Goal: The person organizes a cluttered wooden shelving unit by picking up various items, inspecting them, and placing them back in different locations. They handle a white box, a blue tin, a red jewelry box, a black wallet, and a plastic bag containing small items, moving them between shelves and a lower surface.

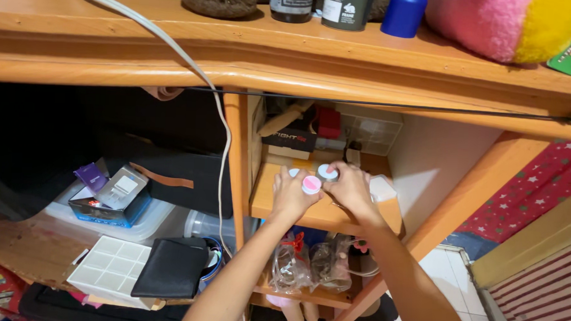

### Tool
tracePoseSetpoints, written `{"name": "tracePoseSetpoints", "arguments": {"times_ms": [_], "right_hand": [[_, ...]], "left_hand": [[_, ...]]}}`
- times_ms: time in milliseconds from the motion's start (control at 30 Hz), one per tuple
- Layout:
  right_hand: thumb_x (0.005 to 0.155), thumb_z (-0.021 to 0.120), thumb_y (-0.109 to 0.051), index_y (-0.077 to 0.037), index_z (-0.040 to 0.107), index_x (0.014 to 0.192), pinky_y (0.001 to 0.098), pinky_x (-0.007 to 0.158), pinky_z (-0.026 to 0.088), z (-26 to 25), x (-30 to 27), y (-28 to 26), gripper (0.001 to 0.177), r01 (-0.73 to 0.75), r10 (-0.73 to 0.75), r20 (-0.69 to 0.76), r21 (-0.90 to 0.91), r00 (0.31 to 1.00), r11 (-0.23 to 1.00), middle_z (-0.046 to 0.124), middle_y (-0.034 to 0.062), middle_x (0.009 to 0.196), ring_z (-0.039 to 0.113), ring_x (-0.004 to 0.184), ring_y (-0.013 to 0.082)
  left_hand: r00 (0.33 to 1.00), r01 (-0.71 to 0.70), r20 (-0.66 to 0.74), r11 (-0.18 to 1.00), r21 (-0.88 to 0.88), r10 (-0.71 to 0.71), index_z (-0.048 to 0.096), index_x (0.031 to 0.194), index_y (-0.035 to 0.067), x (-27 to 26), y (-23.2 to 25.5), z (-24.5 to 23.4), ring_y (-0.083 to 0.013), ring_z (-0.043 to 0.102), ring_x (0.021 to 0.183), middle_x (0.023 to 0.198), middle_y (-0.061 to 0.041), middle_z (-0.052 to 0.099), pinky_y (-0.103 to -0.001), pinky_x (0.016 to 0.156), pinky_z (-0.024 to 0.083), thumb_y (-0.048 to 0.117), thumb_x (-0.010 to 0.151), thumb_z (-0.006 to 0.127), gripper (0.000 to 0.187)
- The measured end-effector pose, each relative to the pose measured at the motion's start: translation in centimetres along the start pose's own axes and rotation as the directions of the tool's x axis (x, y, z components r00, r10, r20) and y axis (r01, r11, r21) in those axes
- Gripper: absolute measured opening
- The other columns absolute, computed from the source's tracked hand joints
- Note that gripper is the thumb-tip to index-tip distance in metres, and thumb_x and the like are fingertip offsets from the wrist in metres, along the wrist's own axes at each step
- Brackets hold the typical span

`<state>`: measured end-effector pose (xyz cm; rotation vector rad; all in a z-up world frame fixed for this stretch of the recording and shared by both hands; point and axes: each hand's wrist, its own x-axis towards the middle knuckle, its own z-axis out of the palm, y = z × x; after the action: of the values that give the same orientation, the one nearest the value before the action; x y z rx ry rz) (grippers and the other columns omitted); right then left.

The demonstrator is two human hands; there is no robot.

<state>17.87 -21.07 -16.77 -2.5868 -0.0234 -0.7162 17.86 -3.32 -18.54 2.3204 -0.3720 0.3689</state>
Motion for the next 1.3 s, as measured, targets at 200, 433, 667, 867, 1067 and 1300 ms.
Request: {"name": "tracePoseSetpoints", "arguments": {"times_ms": [200,433,667,867,1067,1300], "right_hand": [[0.083,0.076,-0.019,-0.005,0.070,0.113,0.0381,0.075,0.060,-2.0,-1.2,1.3,0.033,-0.145,0.139,0.048,0.474,0.989,0.869,0.075,0.0124,0.092,0.073,0.081,0.0235],[0.077,0.084,-0.028,-0.006,0.069,0.115,0.0441,0.091,0.050,-6.1,-5.7,-0.2,0.046,-0.101,0.102,0.113,-0.019,0.988,0.995,0.066,0.0152,0.119,0.064,0.105,0.0351],[0.077,0.083,-0.023,-0.012,0.070,0.114,0.0462,0.097,0.047,-5.2,-7.8,-0.1,0.041,-0.048,0.048,0.030,0.001,0.998,0.999,0.067,0.0125,0.118,0.057,0.111,0.0375],[0.079,0.082,-0.021,-0.010,0.072,0.110,0.0440,0.097,0.050,-1.9,-8.6,-2.4,0.034,0.155,-0.144,-0.163,0.059,0.976,0.986,0.069,0.0119,0.119,0.061,0.115,0.0339],[0.081,0.080,-0.022,-0.010,0.071,0.115,0.0407,0.098,0.052,0.2,-8.8,-4.4,0.037,0.263,-0.217,-0.253,0.165,0.943,0.951,0.069,0.0122,0.126,0.062,0.117,0.0319],[0.082,0.079,-0.023,-0.011,0.074,0.114,0.0433,0.097,0.049,2.9,-6.3,-5.2,0.035,0.285,-0.253,-0.159,0.234,0.954,0.929,0.068,0.0173,0.127,0.061,0.115,0.0376]], "left_hand": [[0.995,0.045,-0.086,0.998,0.050,-0.041,0.064,0.123,0.011,-1.7,-1.0,-2.5,-0.0467,0.042,0.124,0.135,-0.025,0.042,-0.054,0.106,0.038,0.033,0.070,0.086,0.061],[0.986,0.049,-0.163,0.987,0.155,-0.024,0.055,0.126,-0.001,-2.4,-0.9,-3.3,-0.0473,0.039,0.131,0.151,-0.028,0.032,-0.054,0.107,0.038,0.024,0.074,0.078,0.062],[0.969,-0.168,-0.122,0.932,0.321,0.217,0.045,0.137,-0.009,-0.7,1.6,-2.6,-0.0495,0.030,0.140,0.146,-0.031,0.036,-0.056,0.117,0.026,0.036,0.074,0.082,0.086],[0.826,-0.564,0.196,0.784,0.259,0.529,0.059,0.137,0.010,2.6,1.6,-0.5,-0.0339,0.051,0.135,0.138,-0.015,0.058,-0.051,0.116,0.029,0.023,0.086,0.070,0.053],[0.904,-0.414,0.136,0.752,0.512,0.404,0.068,0.116,0.006,1.8,0.6,-2.7,-0.0267,0.065,0.117,0.121,-0.013,0.068,-0.054,0.125,0.024,0.021,0.088,0.070,0.032],[0.888,-0.407,-0.024,0.811,0.419,0.458,0.066,0.114,0.005,0.3,-1.5,-4.6,-0.0346,0.062,0.121,0.123,-0.018,0.064,-0.050,0.121,0.030,0.020,0.084,0.072,0.034]]}}
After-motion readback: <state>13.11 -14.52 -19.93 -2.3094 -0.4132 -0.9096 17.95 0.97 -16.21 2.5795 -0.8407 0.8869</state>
